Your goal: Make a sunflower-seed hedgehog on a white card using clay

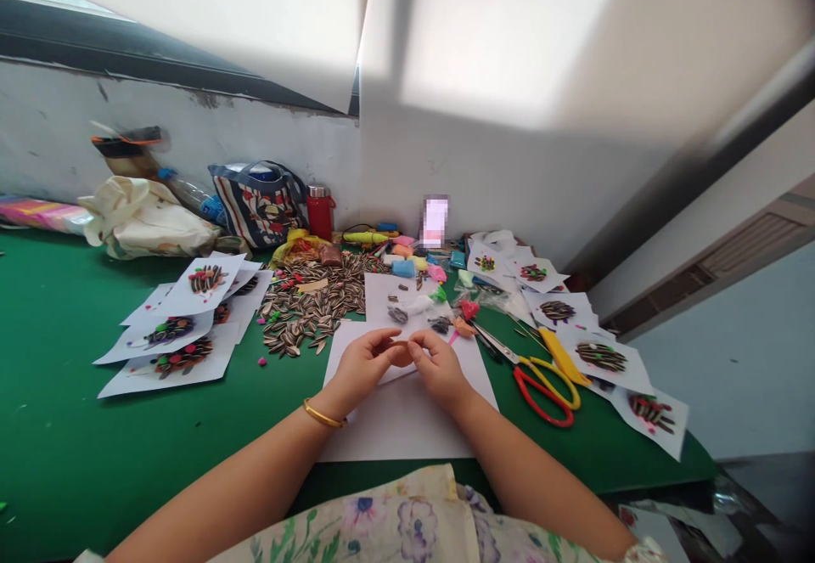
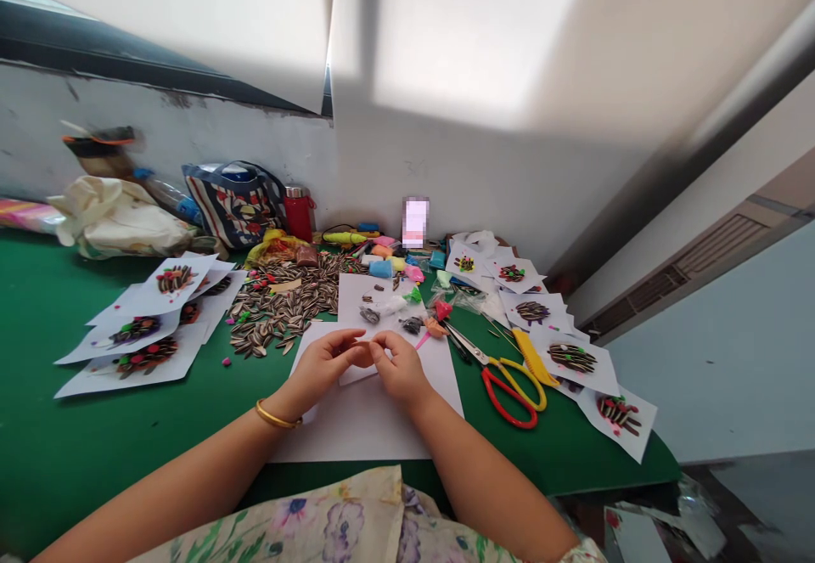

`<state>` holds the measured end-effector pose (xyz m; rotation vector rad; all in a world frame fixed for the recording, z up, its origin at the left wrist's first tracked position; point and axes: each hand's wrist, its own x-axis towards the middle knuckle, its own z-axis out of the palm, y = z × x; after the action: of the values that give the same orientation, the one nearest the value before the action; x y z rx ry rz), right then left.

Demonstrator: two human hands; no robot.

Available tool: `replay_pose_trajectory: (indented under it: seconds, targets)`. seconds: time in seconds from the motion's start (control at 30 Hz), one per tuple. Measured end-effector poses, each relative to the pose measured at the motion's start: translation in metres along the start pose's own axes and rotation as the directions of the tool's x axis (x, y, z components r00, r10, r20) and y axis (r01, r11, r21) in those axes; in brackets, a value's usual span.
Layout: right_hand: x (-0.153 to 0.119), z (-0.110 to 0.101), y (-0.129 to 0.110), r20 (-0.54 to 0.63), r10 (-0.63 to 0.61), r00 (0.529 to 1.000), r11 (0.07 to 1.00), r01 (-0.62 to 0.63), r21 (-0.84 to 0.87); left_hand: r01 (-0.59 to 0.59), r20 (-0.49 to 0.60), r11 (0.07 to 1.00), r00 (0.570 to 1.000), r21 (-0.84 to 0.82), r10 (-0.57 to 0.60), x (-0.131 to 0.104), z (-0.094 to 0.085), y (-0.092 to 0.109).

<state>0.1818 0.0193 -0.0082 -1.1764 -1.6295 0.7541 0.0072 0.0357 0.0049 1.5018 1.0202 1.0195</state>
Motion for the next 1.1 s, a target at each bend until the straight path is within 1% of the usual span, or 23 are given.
replay_pose_trajectory:
  seconds: [0.07, 0.13, 0.2, 0.33, 0.5, 0.67, 0.87, 0.93, 1.03, 1.1]
  targets:
    - [-0.0004, -0.0005, -0.001, 0.0, -0.009, 1.0, 1.0, 0.009, 0.006, 0.001, 0.003, 1.0, 1.0, 0.015, -0.001, -0.0001, 0.0004, 0.0008]
    - [-0.0006, -0.001, -0.0018, -0.015, 0.002, 1.0, 1.0, -0.001, 0.03, 0.0, -0.039, 1.0, 0.999, 0.03, 0.001, 0.0003, 0.0004, 0.0015]
    - [-0.0007, -0.0012, -0.0027, -0.005, 0.021, 1.0, 0.999, -0.021, 0.049, 0.011, -0.057, 1.0, 0.998, -0.008, -0.011, 0.0009, 0.0002, 0.0017]
    - [-0.0007, -0.0005, -0.0042, 0.045, 0.033, 0.998, 0.999, -0.034, 0.019, 0.035, -0.013, 0.993, 0.999, -0.109, -0.037, 0.001, 0.0008, 0.0013]
    - [-0.0003, -0.0002, -0.0054, 0.027, 0.041, 0.999, 0.999, -0.041, 0.007, 0.001, 0.018, 0.998, 1.0, -0.069, 0.0, 0.0003, 0.0021, -0.0001]
    - [-0.0002, -0.0005, -0.0052, 0.022, 0.029, 0.999, 0.999, -0.03, 0.041, 0.029, 0.018, 0.999, 0.999, -0.038, -0.028, 0.0005, 0.0017, -0.0022]
    - [0.0007, -0.0002, -0.0013, -0.026, 0.007, 1.0, 1.0, -0.007, -0.001, 0.023, 0.047, 0.999, 0.999, -0.033, -0.022, -0.0005, 0.0031, 0.0]
    - [0.0005, -0.0005, -0.0023, -0.024, -0.001, 1.0, 1.0, 0.002, 0.002, 0.032, 0.048, 0.998, 0.998, -0.047, -0.03, -0.0009, 0.0035, 0.0013]
    - [-0.0002, -0.0011, -0.0049, -0.006, -0.006, 1.0, 1.0, 0.006, 0.02, 0.078, 0.057, 0.989, 0.996, -0.128, -0.072, -0.0011, 0.0034, 0.0026]
    - [-0.0006, -0.0014, -0.0054, 0.014, 0.0, 1.0, 0.999, 0.0, 0.035, 0.094, 0.049, 0.987, 0.995, -0.133, -0.089, -0.0008, 0.003, 0.0032]
